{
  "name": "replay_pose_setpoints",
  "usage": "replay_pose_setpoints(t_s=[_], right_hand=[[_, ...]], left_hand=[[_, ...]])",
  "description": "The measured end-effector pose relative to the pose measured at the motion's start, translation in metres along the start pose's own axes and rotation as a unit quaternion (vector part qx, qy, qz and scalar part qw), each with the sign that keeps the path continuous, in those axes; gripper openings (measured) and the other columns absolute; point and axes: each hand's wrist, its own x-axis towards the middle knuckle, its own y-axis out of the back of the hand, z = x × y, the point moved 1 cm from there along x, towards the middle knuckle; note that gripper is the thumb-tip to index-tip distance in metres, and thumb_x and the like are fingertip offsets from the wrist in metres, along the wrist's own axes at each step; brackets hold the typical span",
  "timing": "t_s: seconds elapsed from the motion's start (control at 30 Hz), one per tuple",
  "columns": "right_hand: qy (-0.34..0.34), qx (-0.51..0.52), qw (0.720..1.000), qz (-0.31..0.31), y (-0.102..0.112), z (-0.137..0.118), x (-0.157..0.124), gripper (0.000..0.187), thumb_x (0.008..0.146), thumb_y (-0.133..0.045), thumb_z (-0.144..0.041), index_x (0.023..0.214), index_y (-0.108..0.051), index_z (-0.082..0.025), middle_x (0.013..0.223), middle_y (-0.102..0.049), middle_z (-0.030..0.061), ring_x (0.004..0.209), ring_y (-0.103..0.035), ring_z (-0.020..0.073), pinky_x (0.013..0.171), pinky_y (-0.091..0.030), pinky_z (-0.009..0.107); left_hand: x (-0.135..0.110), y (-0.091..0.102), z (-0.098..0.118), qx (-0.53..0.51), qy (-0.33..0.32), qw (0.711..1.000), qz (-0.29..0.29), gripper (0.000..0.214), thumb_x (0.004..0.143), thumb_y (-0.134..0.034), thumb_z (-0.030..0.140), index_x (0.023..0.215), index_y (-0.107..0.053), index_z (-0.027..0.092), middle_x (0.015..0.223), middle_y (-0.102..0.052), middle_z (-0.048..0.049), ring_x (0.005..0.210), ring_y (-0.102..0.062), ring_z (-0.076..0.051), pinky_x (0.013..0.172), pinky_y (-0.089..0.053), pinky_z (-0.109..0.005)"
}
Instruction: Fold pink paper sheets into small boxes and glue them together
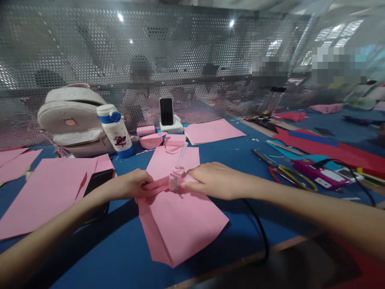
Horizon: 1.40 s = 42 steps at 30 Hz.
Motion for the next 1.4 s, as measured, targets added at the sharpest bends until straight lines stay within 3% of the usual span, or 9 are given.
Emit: replay_pose_setpoints(t_s=[0.27, 0.63, 1.07, 1.4], right_hand=[[0.03, 0.025, 0.999, -0.016, -0.001, -0.015, 0.01, 0.053, 0.1, -0.031, -0.055, 0.085, -0.067, -0.018, 0.085, -0.071, 0.0071, 0.075, -0.063, 0.0222, 0.065, -0.036, 0.029], [0.027, 0.052, 0.998, -0.032, -0.005, -0.021, 0.016, 0.057, 0.1, -0.031, -0.058, 0.086, -0.068, -0.017, 0.086, -0.072, 0.0081, 0.074, -0.064, 0.021, 0.066, -0.041, 0.028], [0.016, 0.007, 1.0, -0.001, -0.001, -0.012, 0.008, 0.054, 0.1, -0.03, -0.054, 0.083, -0.066, -0.017, 0.083, -0.071, 0.0079, 0.073, -0.063, 0.0217, 0.063, -0.036, 0.028], [0.022, 0.009, 1.0, 0.011, -0.001, -0.004, 0.001, 0.052, 0.099, -0.034, -0.055, 0.085, -0.068, -0.017, 0.084, -0.071, 0.0081, 0.074, -0.064, 0.0222, 0.064, -0.038, 0.03]], left_hand=[[0.003, -0.001, 0.001, -0.005, -0.013, 1.0, -0.001, 0.044, 0.083, -0.06, 0.044, 0.052, -0.043, 0.019, 0.048, -0.044, 0.0031, 0.049, -0.046, -0.01, 0.049, -0.03, -0.023], [0.001, 0.003, 0.006, -0.021, -0.012, 1.0, -0.004, 0.025, 0.07, -0.058, 0.022, 0.054, -0.04, 0.019, 0.053, -0.05, 0.0027, 0.051, -0.046, -0.01, 0.047, -0.03, -0.021], [0.003, -0.002, 0.002, -0.013, -0.015, 1.0, 0.0, 0.045, 0.083, -0.058, 0.045, 0.052, -0.038, 0.019, 0.047, -0.042, 0.0036, 0.046, -0.043, -0.009, 0.046, -0.027, -0.022], [-0.001, 0.003, 0.007, 0.002, -0.004, 1.0, -0.016, 0.04, 0.083, -0.056, 0.039, 0.05, -0.045, 0.018, 0.048, -0.051, 0.0006, 0.047, -0.049, -0.011, 0.046, -0.027, -0.022]])
